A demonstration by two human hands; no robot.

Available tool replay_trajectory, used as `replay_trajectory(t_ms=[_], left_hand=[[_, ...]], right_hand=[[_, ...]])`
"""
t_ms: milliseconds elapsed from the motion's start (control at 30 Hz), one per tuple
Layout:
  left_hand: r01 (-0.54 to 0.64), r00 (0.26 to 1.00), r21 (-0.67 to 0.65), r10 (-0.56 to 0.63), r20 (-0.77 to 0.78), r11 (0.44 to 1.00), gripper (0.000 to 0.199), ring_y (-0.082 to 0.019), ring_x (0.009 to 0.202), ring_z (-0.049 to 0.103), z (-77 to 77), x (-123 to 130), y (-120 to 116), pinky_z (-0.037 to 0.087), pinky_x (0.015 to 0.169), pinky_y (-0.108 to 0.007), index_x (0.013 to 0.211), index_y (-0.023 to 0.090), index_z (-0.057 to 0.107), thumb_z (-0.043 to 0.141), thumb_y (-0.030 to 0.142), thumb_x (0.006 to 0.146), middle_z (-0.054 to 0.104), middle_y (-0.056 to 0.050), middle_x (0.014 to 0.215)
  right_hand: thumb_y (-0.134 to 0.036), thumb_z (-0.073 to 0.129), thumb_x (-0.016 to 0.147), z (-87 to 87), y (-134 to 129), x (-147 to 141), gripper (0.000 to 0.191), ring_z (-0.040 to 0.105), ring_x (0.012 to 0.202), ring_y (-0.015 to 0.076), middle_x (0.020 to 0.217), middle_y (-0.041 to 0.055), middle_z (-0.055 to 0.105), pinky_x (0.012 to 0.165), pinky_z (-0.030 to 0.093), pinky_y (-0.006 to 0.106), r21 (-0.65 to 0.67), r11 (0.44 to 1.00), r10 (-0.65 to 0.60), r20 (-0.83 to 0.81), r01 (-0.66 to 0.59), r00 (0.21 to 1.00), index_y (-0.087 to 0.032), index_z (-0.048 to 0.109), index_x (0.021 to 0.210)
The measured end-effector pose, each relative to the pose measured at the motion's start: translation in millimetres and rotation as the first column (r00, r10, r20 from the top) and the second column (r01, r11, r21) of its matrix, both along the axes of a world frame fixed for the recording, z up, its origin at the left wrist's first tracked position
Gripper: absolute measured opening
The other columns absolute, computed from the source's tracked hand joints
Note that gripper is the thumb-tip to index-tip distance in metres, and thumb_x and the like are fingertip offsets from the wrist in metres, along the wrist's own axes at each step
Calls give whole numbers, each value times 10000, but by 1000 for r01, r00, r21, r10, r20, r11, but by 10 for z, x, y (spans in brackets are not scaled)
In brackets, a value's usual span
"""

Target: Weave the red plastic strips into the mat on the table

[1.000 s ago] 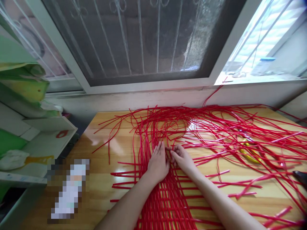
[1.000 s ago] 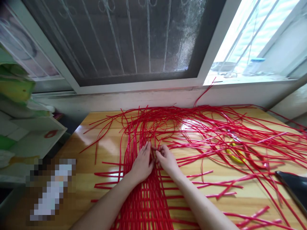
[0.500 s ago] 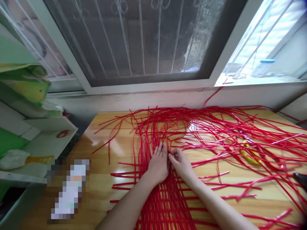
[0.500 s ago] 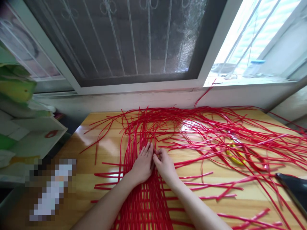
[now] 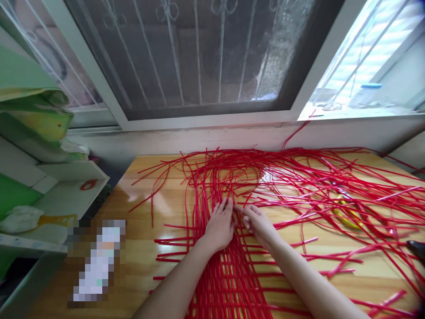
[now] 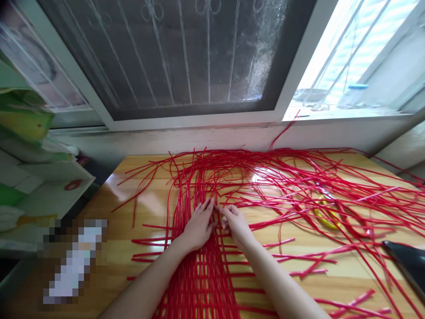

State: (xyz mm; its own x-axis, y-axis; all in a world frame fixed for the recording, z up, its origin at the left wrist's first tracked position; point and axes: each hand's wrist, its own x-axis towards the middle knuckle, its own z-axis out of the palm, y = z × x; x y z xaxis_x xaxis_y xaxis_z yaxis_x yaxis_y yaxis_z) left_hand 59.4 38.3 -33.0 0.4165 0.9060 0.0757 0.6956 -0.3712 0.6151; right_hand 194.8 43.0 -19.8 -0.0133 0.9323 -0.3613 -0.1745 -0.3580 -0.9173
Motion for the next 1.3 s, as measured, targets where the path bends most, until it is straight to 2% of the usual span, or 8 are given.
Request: replay_trajectory(t_ms=[167,333,533,767,967,1067,1167,1300], left_hand=[[-39,995,-38,42,85,999,672,-186,1306,183,3,-5,14,176,1072,-426,1352,189,177,473,204,749,259,-67,1407],[-64,982,-25,68,177,998,733,-199,1295,217,-26,-4,-13,187,1069,-430,1361,231,126,498,165,733,239,-34,1416],[-144,954,-88,162,254,986,808,-243,1290,222,-32,8,-40,250,1032,-450,1368,229,81,557,194,716,275,-71,1399],[-144,946,-70,158,284,987,912,-239,1302,186,-8,20,-39,247,1033,-435,1365,218,-40,588,237,705,159,-83,1437],[-139,950,-37,144,276,990,977,-222,1300,195,-39,14,-42,246,1037,-410,1351,211,-124,603,267,701,138,-87,1441],[-143,961,-56,152,233,988,898,-239,1285,236,-52,6,-38,277,1020,-423,1367,204,-13,593,310,713,228,-98,1414],[-129,980,-60,137,147,990,719,-262,1281,242,-43,-7,-28,272,1016,-456,1338,190,211,562,363,735,312,-113,1376],[6,996,59,-11,87,998,387,-220,1300,199,4,-33,-30,196,1058,-438,1151,215,484,505,316,778,315,-63,1382]], right_hand=[[-342,583,614,37,12,8,251,342,357,47,443,-68,460,332,220,169,-46,999,-23,-74,19,997,-205,373,628],[-315,581,630,56,12,-7,241,369,371,55,493,-45,516,342,247,182,-31,999,-19,-95,16,995,-208,366,615],[-310,597,628,54,27,6,258,365,362,40,631,-15,614,335,228,175,-5,1000,-12,-85,11,996,-202,363,622],[-366,603,642,41,33,16,290,342,326,19,698,-13,634,326,207,170,51,998,47,-109,-41,993,-202,364,656],[-359,623,632,38,14,14,311,356,346,21,734,-16,635,330,205,165,84,996,-21,-180,36,983,-205,356,677],[-345,634,634,33,5,20,313,365,361,24,732,-23,628,340,204,164,102,993,-29,-212,52,977,-205,360,688],[-354,644,636,12,0,19,320,333,341,23,661,-39,602,341,190,169,122,992,4,-200,21,980,-205,368,701],[-406,625,669,-40,8,-10,302,299,340,41,434,-94,426,353,194,173,165,986,-4,-73,16,997,-201,407,715]])
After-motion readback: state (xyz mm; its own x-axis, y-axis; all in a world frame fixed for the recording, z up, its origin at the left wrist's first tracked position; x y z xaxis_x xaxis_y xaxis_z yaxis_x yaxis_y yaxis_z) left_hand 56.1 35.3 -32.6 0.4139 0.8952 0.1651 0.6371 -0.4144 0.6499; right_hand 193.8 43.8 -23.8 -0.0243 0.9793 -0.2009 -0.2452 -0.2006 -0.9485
